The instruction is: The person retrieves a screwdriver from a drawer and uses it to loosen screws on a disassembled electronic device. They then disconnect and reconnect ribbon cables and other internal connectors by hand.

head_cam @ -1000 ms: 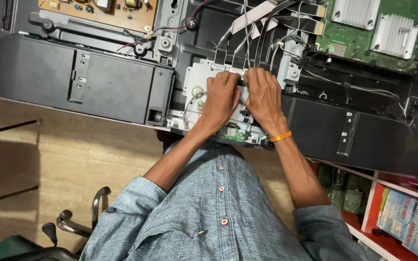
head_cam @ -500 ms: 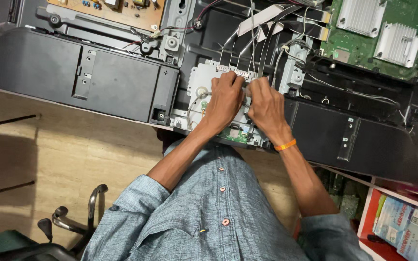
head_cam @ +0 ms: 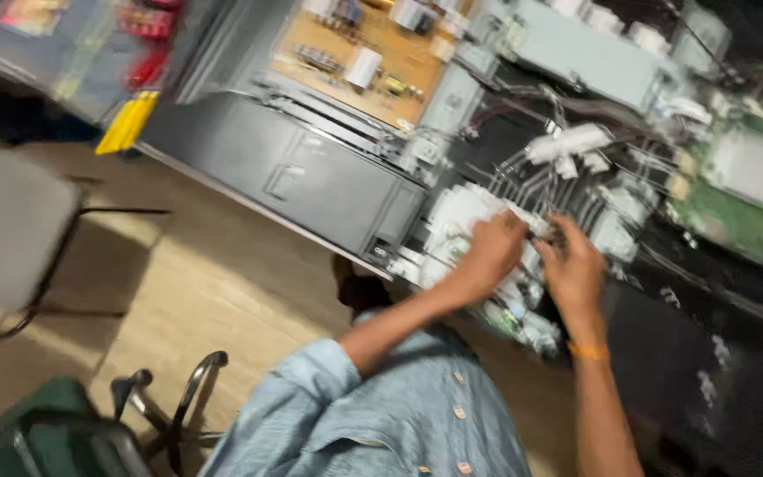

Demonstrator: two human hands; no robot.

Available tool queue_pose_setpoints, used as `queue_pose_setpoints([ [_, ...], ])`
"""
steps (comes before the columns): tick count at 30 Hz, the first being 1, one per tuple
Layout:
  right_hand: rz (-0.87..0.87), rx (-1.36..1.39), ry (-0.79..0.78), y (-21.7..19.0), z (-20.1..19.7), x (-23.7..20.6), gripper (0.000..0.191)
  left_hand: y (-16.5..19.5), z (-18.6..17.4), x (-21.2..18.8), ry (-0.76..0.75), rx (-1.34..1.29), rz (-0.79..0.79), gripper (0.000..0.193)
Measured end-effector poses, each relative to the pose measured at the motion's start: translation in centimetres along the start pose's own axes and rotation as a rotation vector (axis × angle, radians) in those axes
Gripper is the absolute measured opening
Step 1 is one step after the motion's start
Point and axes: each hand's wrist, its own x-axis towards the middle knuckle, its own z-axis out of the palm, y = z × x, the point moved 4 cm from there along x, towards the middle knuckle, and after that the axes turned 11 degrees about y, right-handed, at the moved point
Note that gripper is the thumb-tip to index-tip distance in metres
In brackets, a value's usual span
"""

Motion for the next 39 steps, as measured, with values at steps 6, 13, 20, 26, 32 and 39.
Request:
queue_pose_setpoints([
  [6,-0.034,-0.192,-0.034,0.6,1.2,0.0,0.023,0.4,-2.2,0.5,0.060,0.020,0.155,0.029],
  [13,-0.186,-0.407,-0.023,1.9,3.1,0.0,0.019,-0.1,-2.5,1.3,0.082,0.084,0.210,0.019],
  [20,-0.240,-0.525,0.050,4.5,4.7,-0.2,0.015,-0.4,-2.8,1.3,0.081,0.045,0.208,0.023],
  [26,-0.233,-0.435,0.051,9.1,6.6,0.1,0.023,-0.5,-2.9,1.4,0.088,0.002,0.189,0.025],
  [32,-0.242,-0.066,0.063,10.5,7.5,1.4,0.025,-0.8,-2.6,1.5,0.068,0.025,0.203,0.026],
  [39,-0.216,0.187,0.030,9.6,8.1,2.9,0.020,-1.1,-1.9,1.7,-0.002,0.070,0.186,0.025],
])
